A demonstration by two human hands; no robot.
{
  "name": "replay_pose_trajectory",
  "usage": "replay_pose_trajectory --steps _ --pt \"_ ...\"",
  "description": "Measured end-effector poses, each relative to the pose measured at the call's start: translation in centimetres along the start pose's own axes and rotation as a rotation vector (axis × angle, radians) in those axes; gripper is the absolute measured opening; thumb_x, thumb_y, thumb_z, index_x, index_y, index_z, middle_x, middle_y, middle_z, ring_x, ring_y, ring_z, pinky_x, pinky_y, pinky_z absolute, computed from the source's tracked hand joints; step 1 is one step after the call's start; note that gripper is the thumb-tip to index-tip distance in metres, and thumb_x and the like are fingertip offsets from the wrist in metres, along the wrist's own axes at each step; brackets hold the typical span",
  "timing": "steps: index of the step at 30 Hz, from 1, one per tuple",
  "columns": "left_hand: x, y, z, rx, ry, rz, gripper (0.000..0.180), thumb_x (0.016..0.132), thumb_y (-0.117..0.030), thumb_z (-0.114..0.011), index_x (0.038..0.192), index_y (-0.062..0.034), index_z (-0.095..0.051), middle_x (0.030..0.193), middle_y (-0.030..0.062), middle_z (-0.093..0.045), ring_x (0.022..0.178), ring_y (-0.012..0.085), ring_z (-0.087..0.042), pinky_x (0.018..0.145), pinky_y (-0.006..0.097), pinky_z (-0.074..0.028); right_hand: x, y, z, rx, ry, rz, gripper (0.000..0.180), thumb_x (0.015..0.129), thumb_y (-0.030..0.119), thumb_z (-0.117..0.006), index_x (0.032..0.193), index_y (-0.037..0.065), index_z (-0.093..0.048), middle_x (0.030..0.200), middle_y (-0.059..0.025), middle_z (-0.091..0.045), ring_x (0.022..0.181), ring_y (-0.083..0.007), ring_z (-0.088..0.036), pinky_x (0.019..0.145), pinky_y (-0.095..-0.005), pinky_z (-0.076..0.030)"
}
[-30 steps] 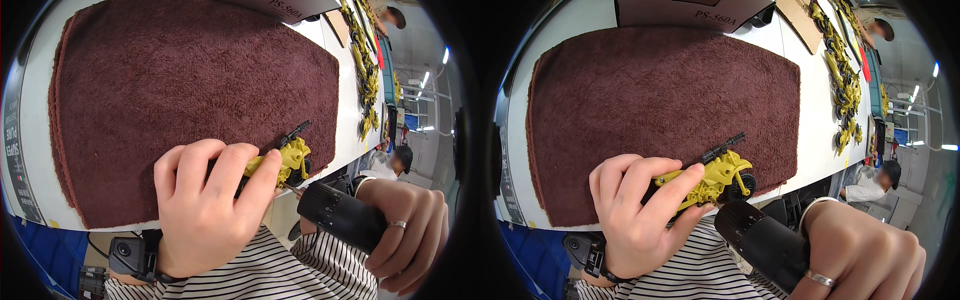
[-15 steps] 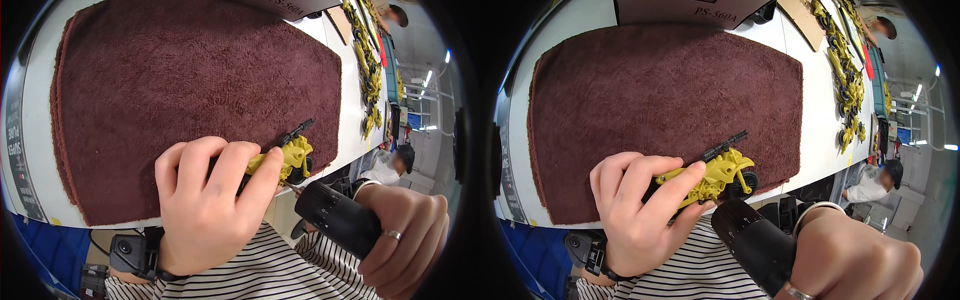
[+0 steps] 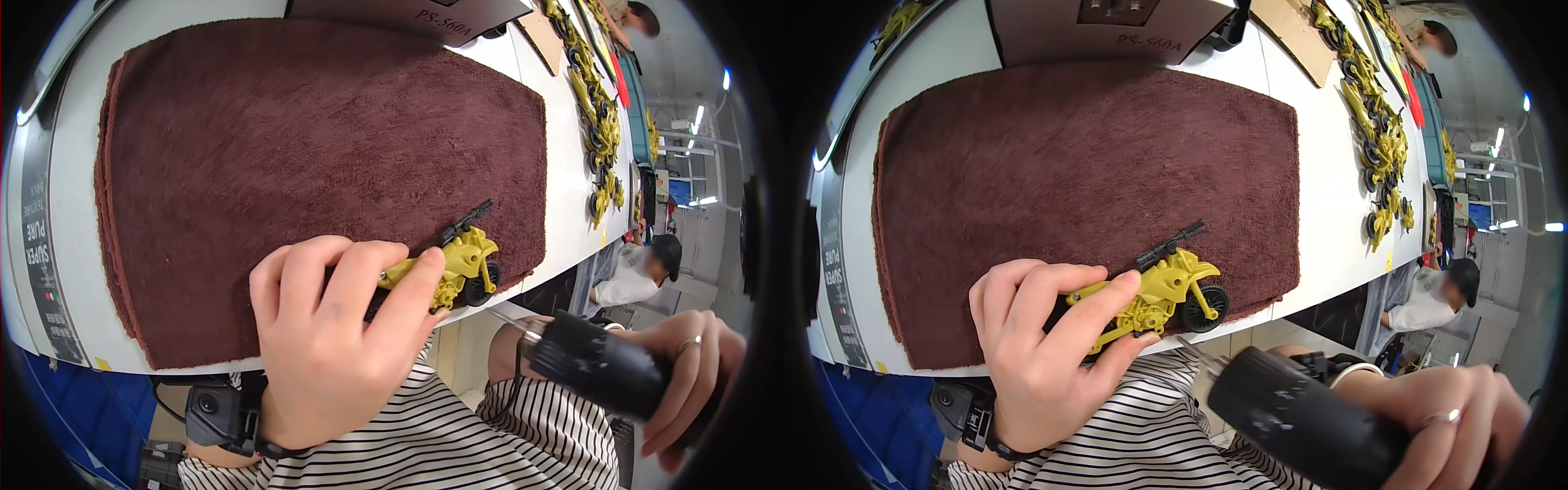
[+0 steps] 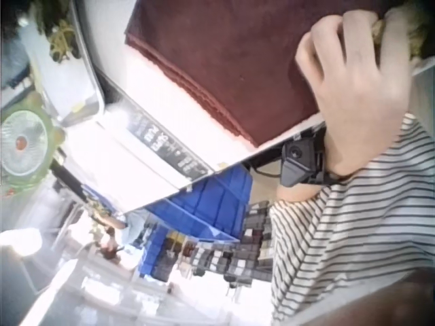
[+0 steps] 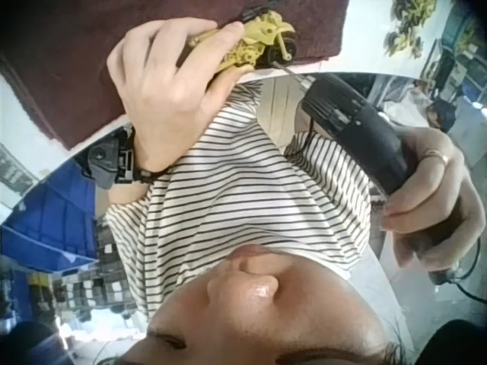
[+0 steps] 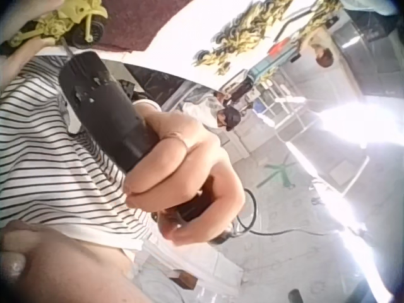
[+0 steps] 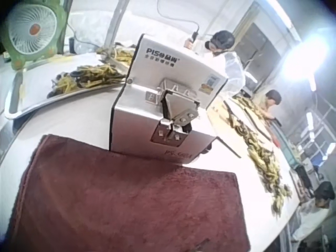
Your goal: Using an electric screwdriver and a parts dispenser to assemble small toy motorcycle models on a workbench.
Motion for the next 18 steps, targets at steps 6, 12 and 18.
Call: replay_pose_trajectory --steps 6,12,18 --pt "0.7 -0.8 0.1 -0.013 0.041 -0.013 0.044 0.053 -0.024 -0.082 0.095 -0.0131 -0.072 0.093 0.0 -0.058 0.09 0.0219 -0.049 0.082 0.038 -0.036 -3.6 2.5 1.4 -0.248 -0.222 0.237 0.032 0.055 -0.001 -0.08 0.069 0.006 -0.052 0.067 -0.0053 -0.056 0.044 -0.0141 -0.059 0.041 -0.0206 -0.052" --pt "0.6 -0.8 0.3 0.036 0.069 -0.012 0.045 0.054 -0.022 -0.082 0.096 -0.0117 -0.07 0.093 0.0015 -0.058 0.093 0.023 -0.048 0.084 0.039 -0.036 -7.1 3.0 2.1 -0.229 -0.332 0.286 0.032 0.06 0.002 -0.078 0.074 0.006 -0.05 0.066 -0.0048 -0.056 0.045 -0.0138 -0.059 0.041 -0.0221 -0.054" --pt "0.8 -0.8 0.0 0.097 0.104 -0.011 0.046 0.053 -0.022 -0.083 0.096 -0.0105 -0.07 0.094 0.003 -0.058 0.093 0.0235 -0.048 0.083 0.038 -0.038 -6.2 1.0 2.5 -0.332 -0.388 0.296 0.029 0.064 0.0 -0.076 0.075 0.006 -0.049 0.066 -0.0053 -0.055 0.046 -0.0147 -0.061 0.043 -0.024 -0.055"
Point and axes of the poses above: each hand's wrist, its own x-axis towards the middle knuckle, its own z-axis out of the back of the hand, y = z × x, the point moved 4 cm from there along x, towards the middle knuckle
